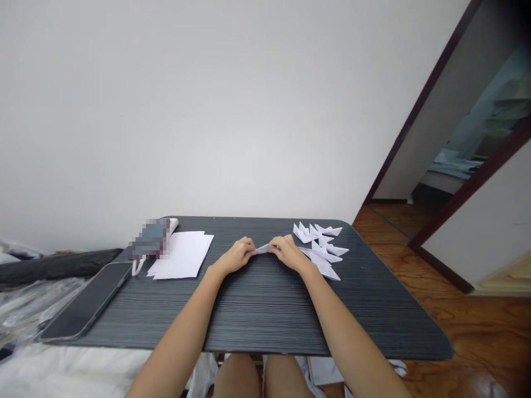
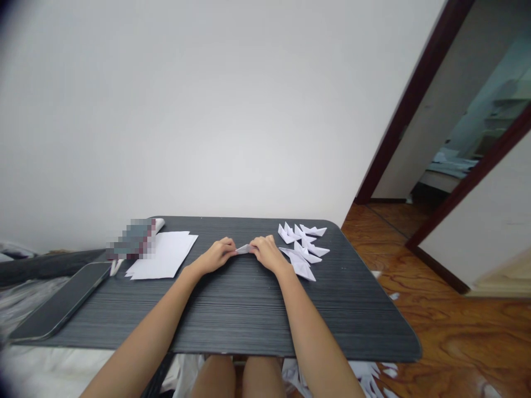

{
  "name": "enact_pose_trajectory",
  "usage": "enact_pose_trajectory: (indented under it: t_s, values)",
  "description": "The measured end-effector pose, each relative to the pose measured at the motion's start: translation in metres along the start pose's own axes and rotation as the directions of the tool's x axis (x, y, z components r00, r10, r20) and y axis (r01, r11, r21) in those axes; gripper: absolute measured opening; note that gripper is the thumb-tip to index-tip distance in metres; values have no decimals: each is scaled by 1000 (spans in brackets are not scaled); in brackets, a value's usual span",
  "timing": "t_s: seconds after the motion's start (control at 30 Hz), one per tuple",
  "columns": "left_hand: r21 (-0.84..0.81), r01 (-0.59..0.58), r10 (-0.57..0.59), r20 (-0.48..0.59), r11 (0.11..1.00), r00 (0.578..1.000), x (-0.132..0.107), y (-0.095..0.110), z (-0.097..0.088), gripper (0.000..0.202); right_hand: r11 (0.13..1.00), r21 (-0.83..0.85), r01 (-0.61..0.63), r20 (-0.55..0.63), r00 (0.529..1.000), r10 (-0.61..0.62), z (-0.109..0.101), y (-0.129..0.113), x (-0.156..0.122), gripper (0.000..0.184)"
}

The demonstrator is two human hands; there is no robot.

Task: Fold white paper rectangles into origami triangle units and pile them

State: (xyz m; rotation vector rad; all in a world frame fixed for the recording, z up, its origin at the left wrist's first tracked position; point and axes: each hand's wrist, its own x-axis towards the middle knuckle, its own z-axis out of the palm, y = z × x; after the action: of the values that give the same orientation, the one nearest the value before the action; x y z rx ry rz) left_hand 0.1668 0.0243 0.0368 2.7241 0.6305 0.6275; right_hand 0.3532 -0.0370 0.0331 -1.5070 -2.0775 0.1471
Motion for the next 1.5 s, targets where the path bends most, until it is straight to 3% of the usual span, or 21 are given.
enact_pose_trajectory:
  t_s: [0.17, 0.23, 0.6, 0.83, 0.93, 1.07, 1.17, 1.33, 1.5]
  values:
    - [-150, 241, -242, 13, 959, 970, 1, -6, 3, 16, 972, 199, -124, 5, 992, 125, 2, 5, 3, 19]
    - [-177, 284, -287, 9, 942, 958, 1, -7, 4, 16, 960, 228, -162, 14, 987, 163, 4, 7, 4, 22]
    - [-47, 258, -259, -12, 965, 966, 1, -7, 5, 16, 956, 204, -211, 70, 977, 200, 6, 6, 4, 10]
    - [23, 226, -225, -39, 974, 974, 2, -2, 7, 15, 962, 18, -271, 99, 958, 268, 11, 7, 2, 11]
    - [58, 206, -201, -86, 977, 976, 2, 5, 10, 21, 970, -52, -239, 62, 968, 242, 10, -2, -1, 21]
    - [19, 123, -124, 5, 992, 992, 3, 10, 16, 25, 987, -118, -113, 150, 980, 130, 10, -21, -5, 24]
    - [19, 158, -158, 21, 987, 987, 4, 10, 20, 27, 975, -152, -160, 161, 970, 184, 10, -30, -6, 30]
    - [211, 286, -300, 35, 935, 953, 2, 10, 22, 31, 912, -296, -285, 106, 939, 328, 11, -31, -8, 32]
    - [206, 247, -256, 19, 947, 966, 0, 11, 22, 28, 899, -312, -306, 34, 942, 332, 13, -23, -9, 31]
